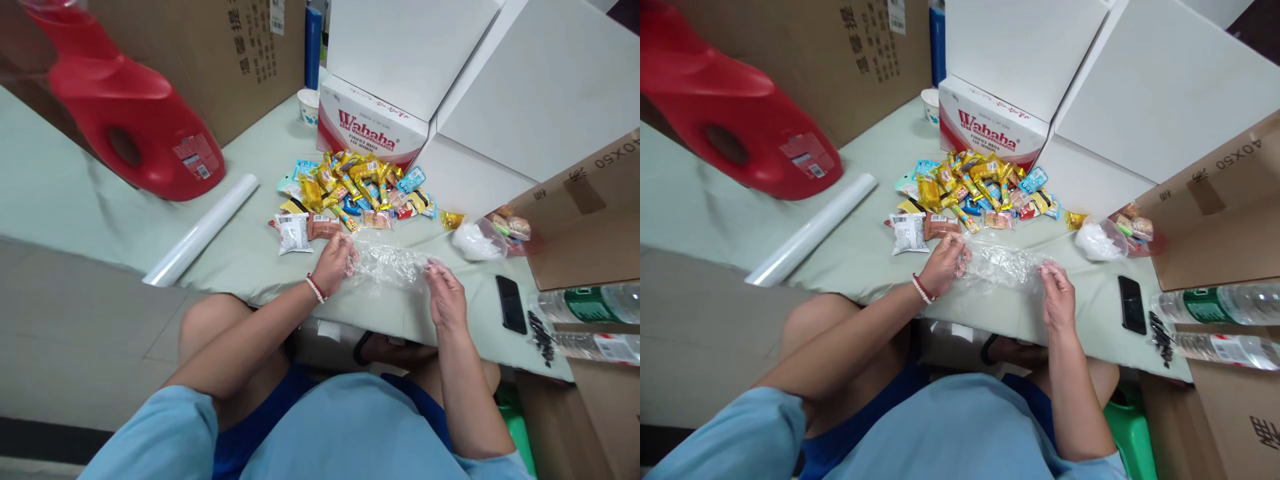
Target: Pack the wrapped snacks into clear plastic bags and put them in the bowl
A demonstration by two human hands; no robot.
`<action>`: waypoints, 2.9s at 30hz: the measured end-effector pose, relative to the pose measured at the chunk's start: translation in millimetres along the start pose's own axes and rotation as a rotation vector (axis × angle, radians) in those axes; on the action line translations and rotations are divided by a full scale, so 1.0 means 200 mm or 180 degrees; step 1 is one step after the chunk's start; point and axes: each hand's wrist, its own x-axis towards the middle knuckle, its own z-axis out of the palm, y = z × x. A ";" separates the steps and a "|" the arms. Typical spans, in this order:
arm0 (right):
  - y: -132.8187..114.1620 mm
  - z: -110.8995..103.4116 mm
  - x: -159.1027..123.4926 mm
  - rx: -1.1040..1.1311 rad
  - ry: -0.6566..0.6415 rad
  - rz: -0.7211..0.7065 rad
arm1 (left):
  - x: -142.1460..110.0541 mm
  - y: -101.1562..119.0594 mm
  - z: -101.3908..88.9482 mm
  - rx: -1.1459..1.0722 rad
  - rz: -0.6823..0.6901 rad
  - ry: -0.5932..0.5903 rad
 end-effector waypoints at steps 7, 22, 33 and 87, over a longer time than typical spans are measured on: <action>-0.16 -0.04 0.02 0.0283 -0.0221 -0.0233 | 0.05 0.01 -0.04 0.0522 0.0595 -0.0310; 0.04 -0.25 -0.06 -0.1327 -0.1559 -0.1097 | 0.01 0.28 -0.16 0.2194 0.1117 -0.2161; 0.20 -0.41 -0.10 -0.1900 -0.2029 -0.1193 | 0.03 0.03 -0.08 0.4952 0.0878 -0.0841; 0.12 0.64 0.80 -0.2572 -0.0603 0.0121 | -0.05 -0.08 -0.08 0.5878 0.0567 -0.1357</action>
